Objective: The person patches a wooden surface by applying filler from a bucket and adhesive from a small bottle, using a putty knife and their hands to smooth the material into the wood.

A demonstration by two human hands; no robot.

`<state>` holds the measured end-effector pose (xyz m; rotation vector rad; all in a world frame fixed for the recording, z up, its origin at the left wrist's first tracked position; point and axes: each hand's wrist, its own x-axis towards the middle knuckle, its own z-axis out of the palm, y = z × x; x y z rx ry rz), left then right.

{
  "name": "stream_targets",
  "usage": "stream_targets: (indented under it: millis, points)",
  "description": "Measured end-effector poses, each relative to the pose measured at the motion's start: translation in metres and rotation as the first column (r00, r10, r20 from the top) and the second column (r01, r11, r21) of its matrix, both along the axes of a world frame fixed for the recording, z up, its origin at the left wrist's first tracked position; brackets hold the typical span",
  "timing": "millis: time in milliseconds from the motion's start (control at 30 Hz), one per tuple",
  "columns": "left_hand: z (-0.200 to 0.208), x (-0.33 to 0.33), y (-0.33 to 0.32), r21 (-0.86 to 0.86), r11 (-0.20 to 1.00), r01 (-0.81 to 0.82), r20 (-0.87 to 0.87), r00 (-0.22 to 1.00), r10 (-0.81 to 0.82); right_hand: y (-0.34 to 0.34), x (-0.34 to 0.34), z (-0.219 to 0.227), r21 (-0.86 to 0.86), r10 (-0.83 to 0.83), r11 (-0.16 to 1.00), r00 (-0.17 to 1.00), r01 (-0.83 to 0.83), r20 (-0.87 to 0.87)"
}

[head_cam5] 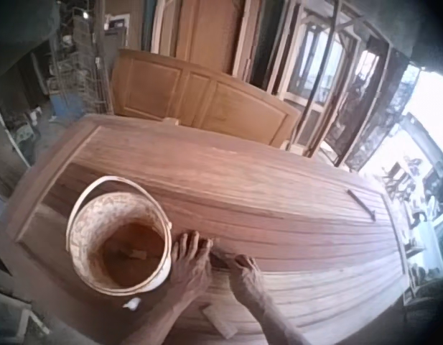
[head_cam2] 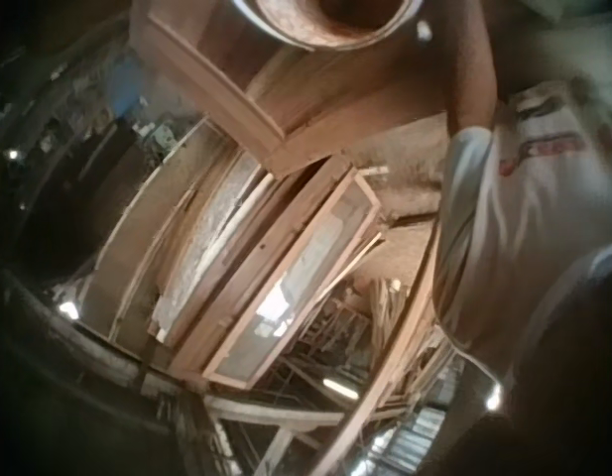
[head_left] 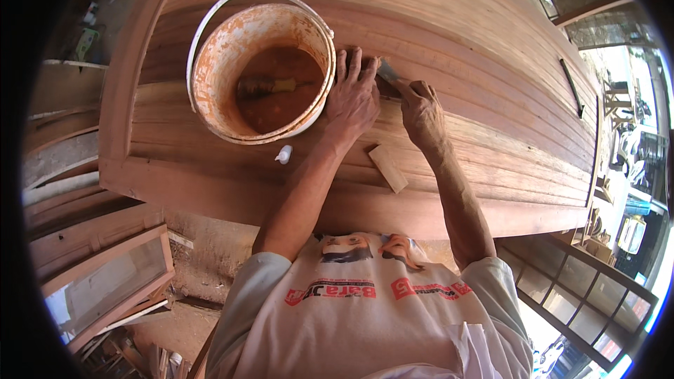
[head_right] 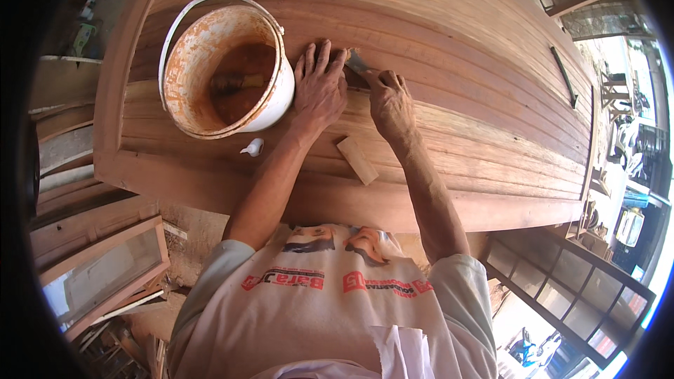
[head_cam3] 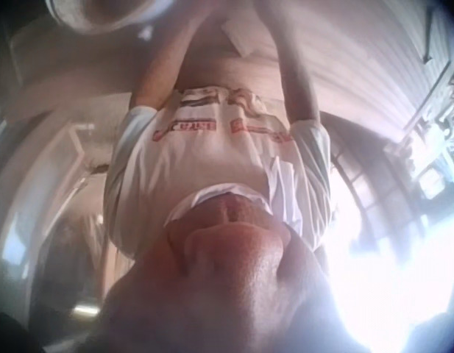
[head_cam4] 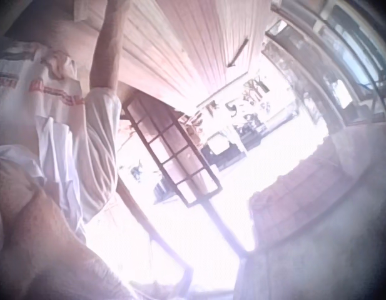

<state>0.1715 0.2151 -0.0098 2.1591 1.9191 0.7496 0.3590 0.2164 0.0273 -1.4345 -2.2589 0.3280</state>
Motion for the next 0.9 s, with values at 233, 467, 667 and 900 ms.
stream_targets:
  millis: [233,467,667,900]
  points:
    - [-0.006,-0.003,0.005,0.067,0.997,-0.040,-0.022,0.999,0.042,-0.001,0.009,-0.002,-0.008,-0.109,0.994,0.973,0.109,-0.201]
    - [-0.011,0.001,0.008,0.055,0.998,-0.031,-0.131,0.991,0.038,-0.055,0.121,0.021,-0.089,-0.351,0.936,0.907,0.340,-0.234]
    - [-0.020,-0.015,0.013,0.012,0.999,-0.047,-0.006,0.999,0.047,-0.112,0.287,0.033,-0.103,-0.483,0.876,0.858,0.472,-0.174]
    - [0.016,0.204,-0.031,0.066,0.973,0.220,0.083,0.971,-0.225,-0.127,0.447,0.031,-0.138,-0.542,0.837,0.837,0.529,-0.076]
